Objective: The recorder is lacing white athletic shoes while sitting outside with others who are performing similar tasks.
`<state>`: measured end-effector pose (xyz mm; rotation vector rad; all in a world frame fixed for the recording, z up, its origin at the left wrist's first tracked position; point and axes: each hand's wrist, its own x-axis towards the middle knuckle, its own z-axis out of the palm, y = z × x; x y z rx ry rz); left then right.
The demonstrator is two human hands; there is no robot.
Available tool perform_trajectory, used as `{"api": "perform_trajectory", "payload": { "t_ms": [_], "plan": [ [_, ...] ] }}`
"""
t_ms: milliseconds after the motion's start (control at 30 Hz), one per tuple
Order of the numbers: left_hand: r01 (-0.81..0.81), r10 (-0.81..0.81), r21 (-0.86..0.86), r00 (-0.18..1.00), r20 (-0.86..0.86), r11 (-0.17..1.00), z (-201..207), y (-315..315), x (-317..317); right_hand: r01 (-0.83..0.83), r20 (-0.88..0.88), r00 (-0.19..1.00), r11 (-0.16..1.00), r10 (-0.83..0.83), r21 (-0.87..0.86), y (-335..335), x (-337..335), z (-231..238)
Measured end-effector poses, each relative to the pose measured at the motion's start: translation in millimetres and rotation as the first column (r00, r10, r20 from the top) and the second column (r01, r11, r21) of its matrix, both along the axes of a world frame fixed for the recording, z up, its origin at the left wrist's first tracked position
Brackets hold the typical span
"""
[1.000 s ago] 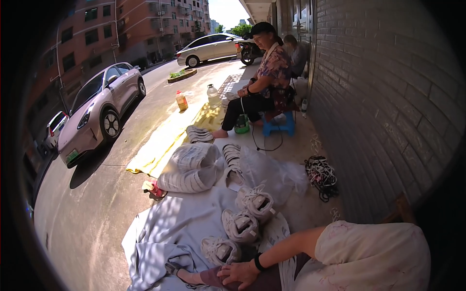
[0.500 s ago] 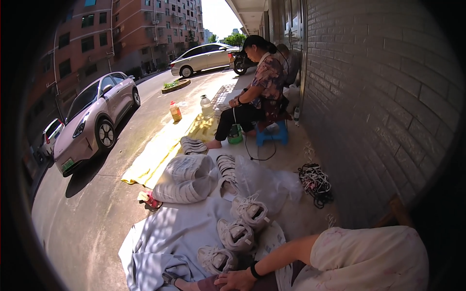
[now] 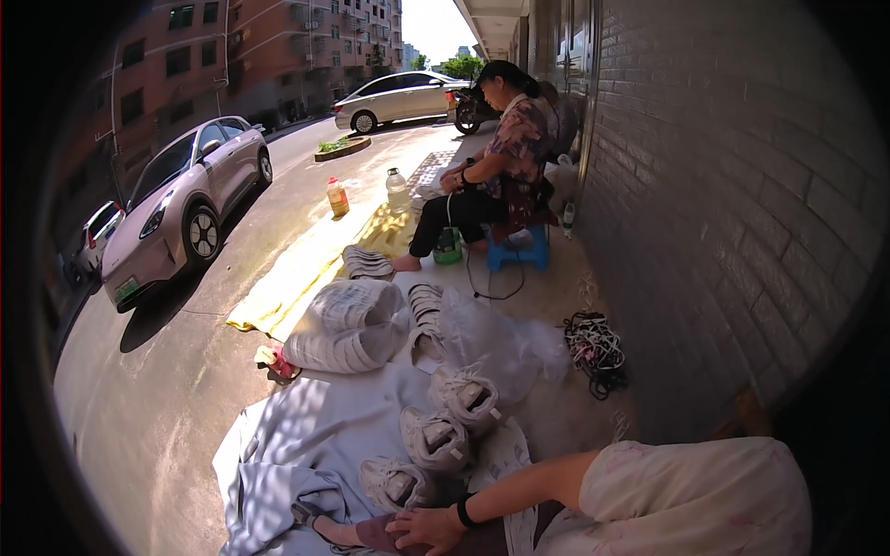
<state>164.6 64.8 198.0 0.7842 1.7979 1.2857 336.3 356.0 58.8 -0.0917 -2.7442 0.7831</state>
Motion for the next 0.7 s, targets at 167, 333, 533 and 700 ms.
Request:
{"api": "perform_trajectory", "payload": {
  "t_ms": [167,333,533,700],
  "plan": [
    [0.460,-0.278,0.426,0.862,-0.423,0.779,105,51,40,-0.004,0.099,0.995,0.997,0.011,-0.071,-10,-10,0],
    [0.765,-0.475,0.249,0.584,-0.658,0.594,172,76,96,-0.009,0.124,0.992,0.998,0.017,-0.063,-14,-14,10],
    [0.676,-0.270,0.498,0.703,-0.658,0.543,176,88,126,0.018,0.124,0.992,1.000,-0.020,0.015,-14,-11,13],
    [0.665,-0.211,0.598,0.728,-0.653,0.447,171,96,132,0.011,0.122,0.992,0.999,-0.016,0.036,-18,-11,13]
  ]
}}
